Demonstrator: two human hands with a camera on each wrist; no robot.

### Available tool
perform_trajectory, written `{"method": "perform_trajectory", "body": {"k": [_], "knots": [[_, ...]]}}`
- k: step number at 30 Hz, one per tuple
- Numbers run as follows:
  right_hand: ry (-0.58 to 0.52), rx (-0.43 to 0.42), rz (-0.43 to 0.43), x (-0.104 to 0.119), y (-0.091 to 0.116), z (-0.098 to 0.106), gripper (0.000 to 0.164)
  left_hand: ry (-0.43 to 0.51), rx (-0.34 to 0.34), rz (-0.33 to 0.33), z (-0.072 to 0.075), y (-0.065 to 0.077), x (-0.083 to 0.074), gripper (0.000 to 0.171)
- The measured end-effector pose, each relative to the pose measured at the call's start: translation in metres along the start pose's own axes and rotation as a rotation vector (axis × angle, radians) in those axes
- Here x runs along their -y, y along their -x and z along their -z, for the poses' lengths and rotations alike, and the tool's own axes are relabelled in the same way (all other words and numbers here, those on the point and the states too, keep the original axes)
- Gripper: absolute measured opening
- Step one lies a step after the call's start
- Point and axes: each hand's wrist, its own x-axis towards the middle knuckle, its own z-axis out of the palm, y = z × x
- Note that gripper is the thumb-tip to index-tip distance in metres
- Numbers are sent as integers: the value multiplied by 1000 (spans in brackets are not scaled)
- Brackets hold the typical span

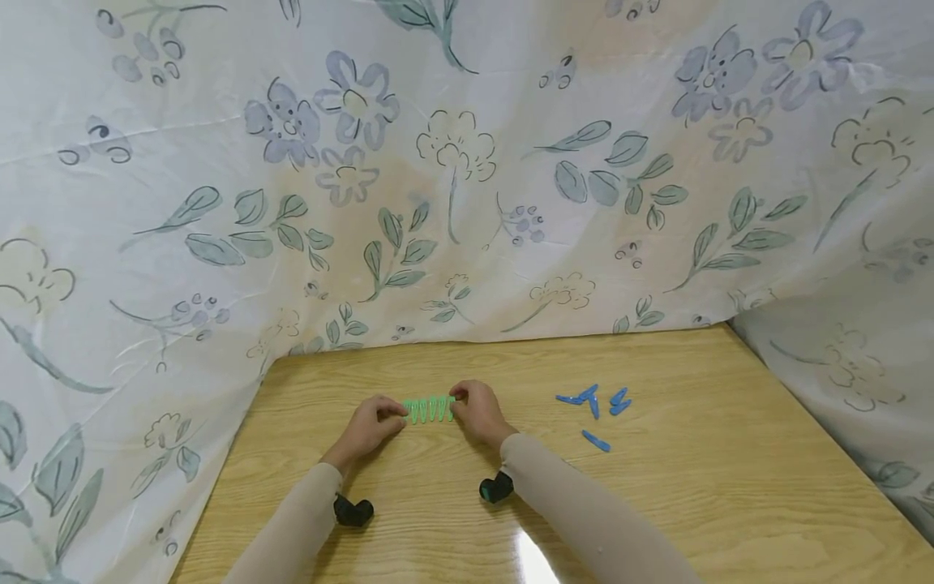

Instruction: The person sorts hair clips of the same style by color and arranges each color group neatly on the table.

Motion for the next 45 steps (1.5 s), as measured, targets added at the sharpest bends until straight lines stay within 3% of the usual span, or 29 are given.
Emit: {"method": "perform_trajectory", "body": {"k": [31, 45], "knots": [[-28, -35, 41, -1, -1, 3, 13, 45, 22, -9, 3, -2, 2, 12], [-54, -28, 50, -5, -4, 5, 12, 78, 42, -53, 5, -2, 3, 16]]}}
